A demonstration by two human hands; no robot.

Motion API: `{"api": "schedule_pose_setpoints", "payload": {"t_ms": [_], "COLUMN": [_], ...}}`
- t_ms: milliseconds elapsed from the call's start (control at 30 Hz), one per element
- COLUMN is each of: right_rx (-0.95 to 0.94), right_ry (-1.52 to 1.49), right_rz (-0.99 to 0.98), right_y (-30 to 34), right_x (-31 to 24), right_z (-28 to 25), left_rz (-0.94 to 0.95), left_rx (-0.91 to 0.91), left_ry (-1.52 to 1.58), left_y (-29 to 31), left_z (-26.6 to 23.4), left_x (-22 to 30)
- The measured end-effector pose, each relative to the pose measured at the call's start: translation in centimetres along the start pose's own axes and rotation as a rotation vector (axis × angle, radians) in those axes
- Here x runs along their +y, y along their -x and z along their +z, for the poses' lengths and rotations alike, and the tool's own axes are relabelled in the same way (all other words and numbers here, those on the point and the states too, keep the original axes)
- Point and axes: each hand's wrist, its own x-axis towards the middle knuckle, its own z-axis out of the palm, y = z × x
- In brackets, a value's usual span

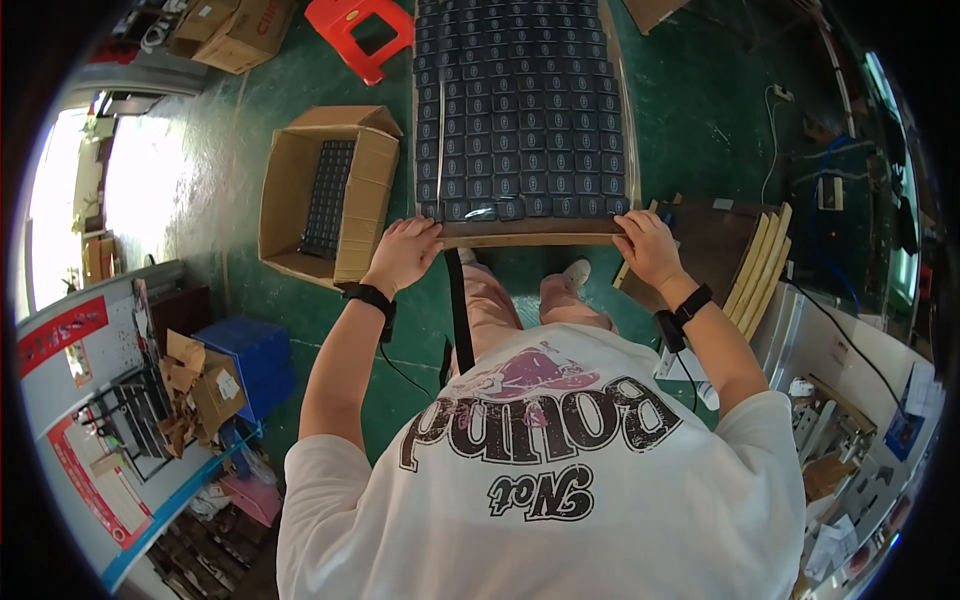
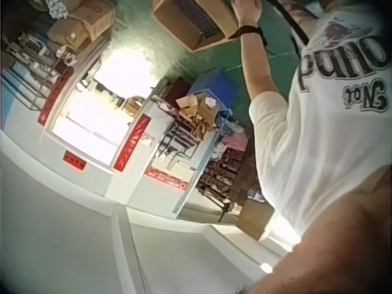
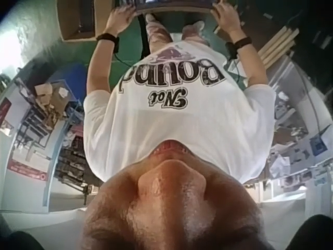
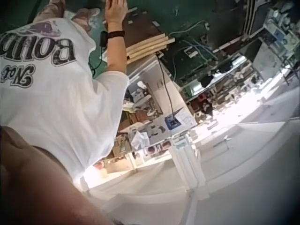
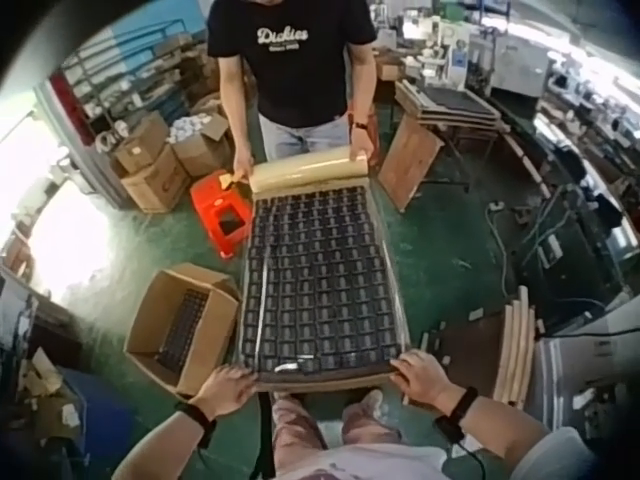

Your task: The person removes a wooden board from a stack, pulls plastic film over a tray of small black components, and presses the film down. After another person wipes the film with a sponge, the person lifts the film-covered tray and places it into a cardboard box.

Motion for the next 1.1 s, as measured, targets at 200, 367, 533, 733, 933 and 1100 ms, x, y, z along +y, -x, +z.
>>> {"api": "schedule_pose_setpoints", "payload": {"t_ms": [200,367,533,733,933,1100], "right_rx": [0.048,0.052,0.159,0.168,0.162,0.169], "right_ry": [0.003,-0.021,0.072,0.078,0.080,0.047], "right_rz": [0.007,0.154,0.208,0.264,0.280,0.287], "right_y": [-0.2,0.3,1.0,0.9,1.2,1.2], "right_x": [-0.1,-0.9,-1.5,-2.0,-1.9,-2.0], "right_z": [0.9,2.0,2.8,3.1,2.9,3.1], "left_rz": [0.029,0.061,0.023,-0.008,-0.090,-0.154], "left_rx": [-0.020,-0.002,0.057,0.116,0.142,0.176], "left_ry": [-0.013,0.014,0.221,0.404,0.476,0.545], "left_y": [0.1,0.7,0.8,1.2,1.0,1.3], "left_z": [-0.2,-0.1,0.8,1.2,1.1,1.9], "left_x": [-0.4,-0.3,-1.3,-2.1,-1.3,-0.3]}}
